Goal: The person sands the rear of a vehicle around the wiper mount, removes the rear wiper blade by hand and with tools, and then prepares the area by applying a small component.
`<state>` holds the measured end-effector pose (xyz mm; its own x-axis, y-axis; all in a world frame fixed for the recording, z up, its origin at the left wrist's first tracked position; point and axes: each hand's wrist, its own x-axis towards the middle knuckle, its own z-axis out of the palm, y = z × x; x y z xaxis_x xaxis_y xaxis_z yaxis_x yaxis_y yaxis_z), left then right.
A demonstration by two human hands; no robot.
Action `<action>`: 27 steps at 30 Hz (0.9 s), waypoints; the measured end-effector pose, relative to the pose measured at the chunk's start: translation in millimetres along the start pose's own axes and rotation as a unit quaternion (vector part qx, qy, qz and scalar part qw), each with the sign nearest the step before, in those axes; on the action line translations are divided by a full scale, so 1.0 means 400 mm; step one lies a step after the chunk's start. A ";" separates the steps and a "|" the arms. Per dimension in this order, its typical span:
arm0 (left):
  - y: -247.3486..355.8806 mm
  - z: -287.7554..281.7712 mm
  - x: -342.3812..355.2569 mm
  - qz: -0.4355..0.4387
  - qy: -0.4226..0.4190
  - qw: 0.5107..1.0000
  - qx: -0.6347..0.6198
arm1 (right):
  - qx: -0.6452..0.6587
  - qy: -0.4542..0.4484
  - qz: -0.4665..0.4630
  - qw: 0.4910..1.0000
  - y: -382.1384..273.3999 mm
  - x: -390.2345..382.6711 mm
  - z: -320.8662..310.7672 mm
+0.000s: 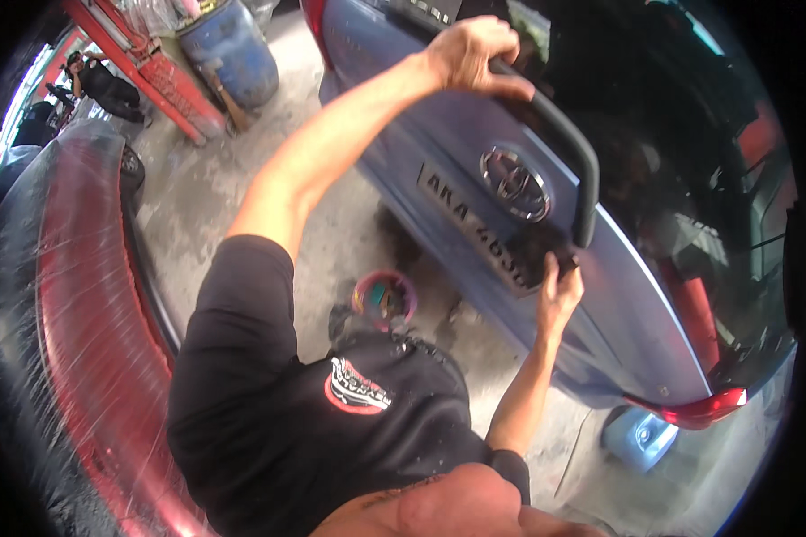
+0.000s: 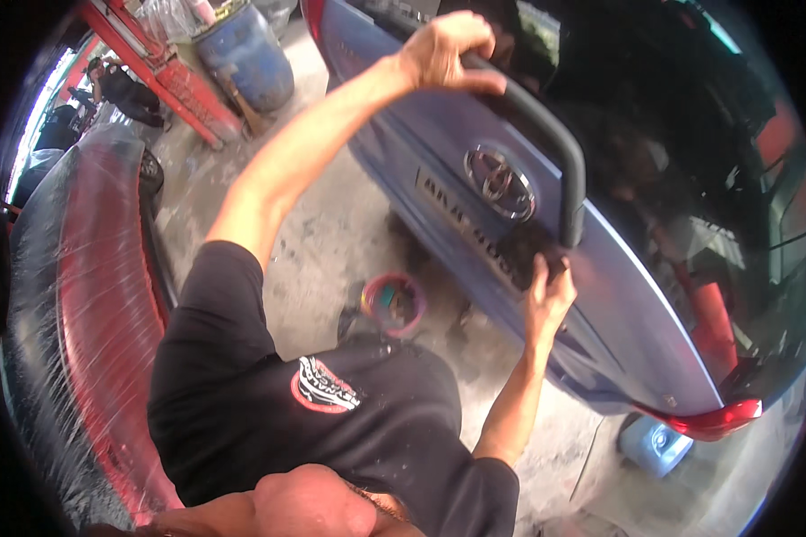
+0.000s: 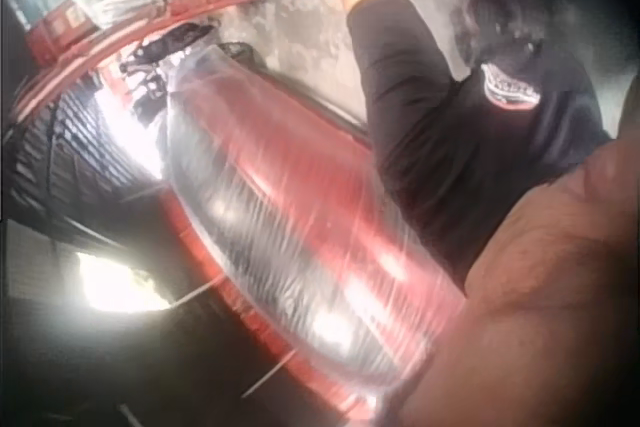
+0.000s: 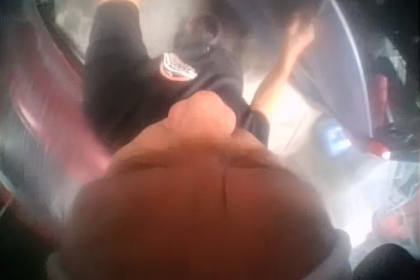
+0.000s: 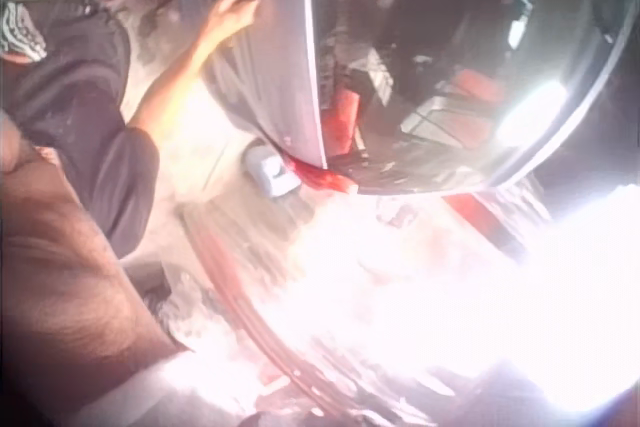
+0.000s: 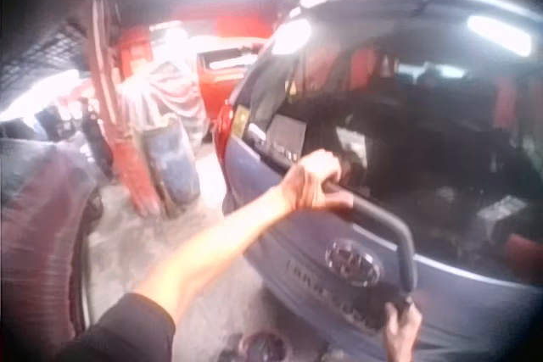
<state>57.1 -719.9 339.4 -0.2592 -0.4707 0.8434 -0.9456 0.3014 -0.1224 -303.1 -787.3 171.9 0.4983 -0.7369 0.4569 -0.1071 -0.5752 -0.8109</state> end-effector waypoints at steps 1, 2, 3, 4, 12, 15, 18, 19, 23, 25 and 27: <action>0.010 -0.010 0.006 0.004 -0.014 1.000 0.006 | 0.032 -0.011 0.043 0.998 0.008 -0.005 -0.006; 0.019 -0.028 0.009 0.016 -0.030 0.999 0.026 | 0.060 -0.019 0.049 0.997 0.004 -0.002 -0.005; 0.026 -0.036 0.011 0.027 -0.039 0.999 0.021 | 0.067 -0.018 0.046 0.997 -0.004 -0.004 -0.005; 0.026 -0.042 0.015 0.038 -0.047 0.998 0.017 | 0.075 -0.018 0.041 0.996 -0.011 0.001 -0.006; 0.026 -0.021 -0.092 0.011 0.065 0.997 0.049 | 0.080 -0.024 0.036 0.996 -0.005 -0.001 -0.002; 0.069 0.047 -0.145 -0.079 0.184 0.972 0.121 | 0.067 -0.021 0.039 0.997 0.002 -0.004 -0.010; 0.112 0.124 -0.184 -0.244 0.300 0.915 0.113 | 0.060 -0.037 0.052 0.996 0.004 -0.005 -0.012; 0.107 0.142 -0.197 -0.281 0.328 0.898 0.087 | 0.065 -0.055 0.062 0.994 0.000 0.001 -0.003; 0.160 0.192 -0.193 -0.345 0.283 0.888 0.109 | 0.079 -0.046 0.059 0.994 -0.014 -0.001 -0.007; 0.186 0.204 -0.196 -0.336 0.278 0.894 0.102 | 0.087 -0.014 0.032 0.996 -0.031 0.004 0.000; 0.221 0.210 -0.192 -0.336 0.249 0.902 0.104 | 0.061 -0.018 0.036 0.997 -0.028 0.006 -0.013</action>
<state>-23.1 -727.1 220.0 0.4581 -0.0426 0.8879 -0.8862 -0.1002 0.4524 -305.1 -784.3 183.8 0.5235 -0.7608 0.3836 -0.0392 -0.4712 -0.8812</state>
